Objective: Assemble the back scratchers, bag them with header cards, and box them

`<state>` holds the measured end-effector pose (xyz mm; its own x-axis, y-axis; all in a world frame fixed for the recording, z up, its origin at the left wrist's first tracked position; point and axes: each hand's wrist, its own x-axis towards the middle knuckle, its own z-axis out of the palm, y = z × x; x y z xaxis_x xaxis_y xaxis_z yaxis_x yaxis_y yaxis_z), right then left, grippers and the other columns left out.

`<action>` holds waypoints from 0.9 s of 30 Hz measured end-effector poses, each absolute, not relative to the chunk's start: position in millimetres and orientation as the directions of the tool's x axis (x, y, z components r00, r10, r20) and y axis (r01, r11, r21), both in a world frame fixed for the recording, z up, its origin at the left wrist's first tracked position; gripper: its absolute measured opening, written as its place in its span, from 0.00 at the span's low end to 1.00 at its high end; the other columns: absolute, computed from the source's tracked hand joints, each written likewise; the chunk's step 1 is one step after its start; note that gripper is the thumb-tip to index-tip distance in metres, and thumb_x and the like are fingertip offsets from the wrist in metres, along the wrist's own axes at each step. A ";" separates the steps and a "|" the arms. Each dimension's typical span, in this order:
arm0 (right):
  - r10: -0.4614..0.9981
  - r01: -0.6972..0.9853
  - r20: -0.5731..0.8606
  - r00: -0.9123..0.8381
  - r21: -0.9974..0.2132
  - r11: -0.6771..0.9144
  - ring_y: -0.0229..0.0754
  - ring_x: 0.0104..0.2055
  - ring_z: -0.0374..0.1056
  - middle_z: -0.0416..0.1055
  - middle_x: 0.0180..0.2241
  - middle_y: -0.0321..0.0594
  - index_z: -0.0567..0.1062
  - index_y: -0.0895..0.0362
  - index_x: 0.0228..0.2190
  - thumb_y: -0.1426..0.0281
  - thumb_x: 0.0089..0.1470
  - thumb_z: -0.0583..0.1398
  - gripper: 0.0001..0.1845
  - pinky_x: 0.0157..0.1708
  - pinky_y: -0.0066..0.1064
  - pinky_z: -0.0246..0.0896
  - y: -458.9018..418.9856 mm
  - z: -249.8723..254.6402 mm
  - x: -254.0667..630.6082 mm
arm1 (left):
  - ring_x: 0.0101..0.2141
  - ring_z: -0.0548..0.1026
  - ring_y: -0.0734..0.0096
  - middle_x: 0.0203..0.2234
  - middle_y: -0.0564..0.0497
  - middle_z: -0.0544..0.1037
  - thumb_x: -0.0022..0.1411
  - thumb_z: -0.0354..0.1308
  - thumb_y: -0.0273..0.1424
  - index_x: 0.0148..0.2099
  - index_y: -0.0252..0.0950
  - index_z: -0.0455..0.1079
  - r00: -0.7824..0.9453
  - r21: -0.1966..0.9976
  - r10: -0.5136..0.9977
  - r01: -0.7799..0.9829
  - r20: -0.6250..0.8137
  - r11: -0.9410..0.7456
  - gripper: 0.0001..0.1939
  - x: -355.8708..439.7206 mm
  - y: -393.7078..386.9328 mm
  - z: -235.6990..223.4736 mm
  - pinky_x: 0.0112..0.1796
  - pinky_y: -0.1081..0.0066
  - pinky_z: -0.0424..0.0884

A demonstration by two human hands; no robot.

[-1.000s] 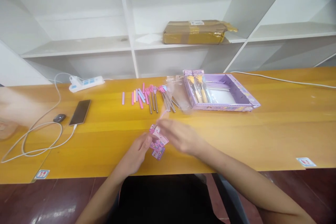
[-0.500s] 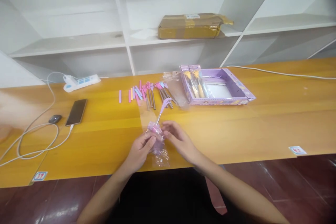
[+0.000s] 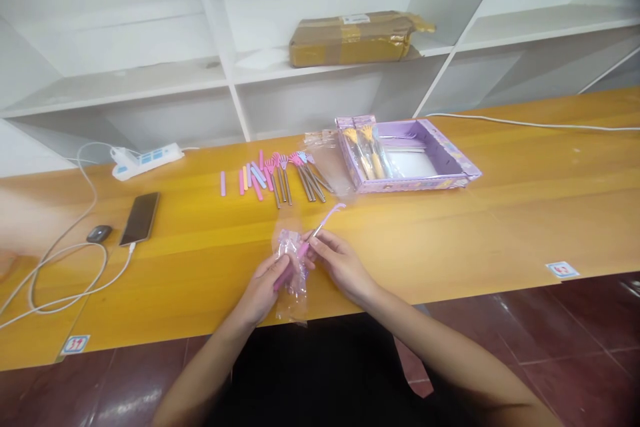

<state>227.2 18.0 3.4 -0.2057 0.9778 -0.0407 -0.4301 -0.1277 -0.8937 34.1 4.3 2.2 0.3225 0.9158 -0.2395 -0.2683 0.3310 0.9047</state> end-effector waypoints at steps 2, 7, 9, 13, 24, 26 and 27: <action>0.980 -0.448 -0.059 -0.189 -0.883 -0.140 0.41 0.34 0.70 0.76 0.32 0.36 0.80 0.55 0.43 0.51 0.60 0.72 0.21 0.41 0.37 0.67 18.4 3.6 228.2 | 0.29 0.72 0.72 0.29 0.50 0.79 0.62 0.74 0.51 0.42 0.33 0.82 0.252 0.880 0.933 -0.337 -0.257 0.334 0.24 36.8 4.2 7.8 0.33 0.72 0.69; 0.981 -0.473 -0.067 -0.179 -0.869 -0.146 0.42 0.35 0.72 0.78 0.35 0.37 0.81 0.54 0.44 0.51 0.58 0.74 0.22 0.43 0.38 0.69 18.1 4.8 230.3 | 0.26 0.70 0.74 0.25 0.52 0.76 0.63 0.73 0.51 0.38 0.33 0.81 0.273 0.887 0.933 -0.331 -0.236 0.321 0.23 37.7 4.6 7.5 0.30 0.73 0.66; 0.983 -0.471 -0.066 -0.170 -0.871 -0.140 0.41 0.34 0.71 0.78 0.35 0.37 0.82 0.53 0.43 0.52 0.57 0.74 0.21 0.42 0.37 0.68 17.7 4.7 230.9 | 0.23 0.65 0.75 0.22 0.53 0.72 0.67 0.69 0.53 0.36 0.33 0.80 0.337 0.904 0.912 -0.269 -0.235 0.332 0.25 36.4 4.5 3.7 0.27 0.72 0.62; 0.984 -0.464 -0.079 -0.162 -0.873 -0.146 0.41 0.36 0.70 0.79 0.36 0.38 0.83 0.53 0.43 0.52 0.56 0.75 0.21 0.40 0.35 0.67 16.7 4.1 231.5 | 0.24 0.64 0.75 0.25 0.52 0.74 0.71 0.64 0.55 0.37 0.33 0.78 0.394 0.933 0.894 -0.189 -0.212 0.305 0.27 36.1 3.6 0.2 0.29 0.71 0.60; 0.982 -0.436 -0.088 -0.166 -0.887 -0.154 0.37 0.26 0.66 0.70 0.24 0.32 0.75 0.54 0.34 0.52 0.54 0.75 0.23 0.31 0.31 0.62 17.4 19.7 242.6 | 0.61 0.74 0.51 0.57 0.43 0.81 0.76 0.58 0.51 0.51 0.40 0.82 0.433 0.930 0.897 0.359 -0.093 -0.077 0.22 -11.7 9.4 41.1 0.64 0.54 0.68; 0.996 -0.481 -0.072 -0.047 -0.872 -0.086 0.35 0.25 0.63 0.68 0.25 0.31 0.74 0.54 0.34 0.54 0.55 0.75 0.21 0.28 0.30 0.60 20.9 24.7 251.7 | 0.58 0.76 0.53 0.54 0.44 0.82 0.78 0.54 0.49 0.50 0.40 0.81 0.421 0.887 0.904 0.441 -0.072 -0.135 0.21 -33.6 15.0 47.3 0.62 0.57 0.70; 0.998 -0.505 -0.063 0.030 -0.862 -0.040 0.34 0.24 0.62 0.67 0.25 0.30 0.74 0.54 0.33 0.56 0.55 0.75 0.20 0.27 0.29 0.59 23.0 26.8 256.5 | 0.56 0.77 0.54 0.52 0.44 0.82 0.78 0.53 0.49 0.48 0.39 0.80 0.396 0.859 0.915 0.492 -0.075 -0.142 0.22 -43.9 17.9 47.6 0.60 0.58 0.71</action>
<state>256.5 23.0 26.8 0.0296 0.9975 -0.0634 -0.5054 -0.0397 -0.8620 -43.9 17.9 47.6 0.3958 0.9152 -0.0755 0.4920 -0.1419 0.8590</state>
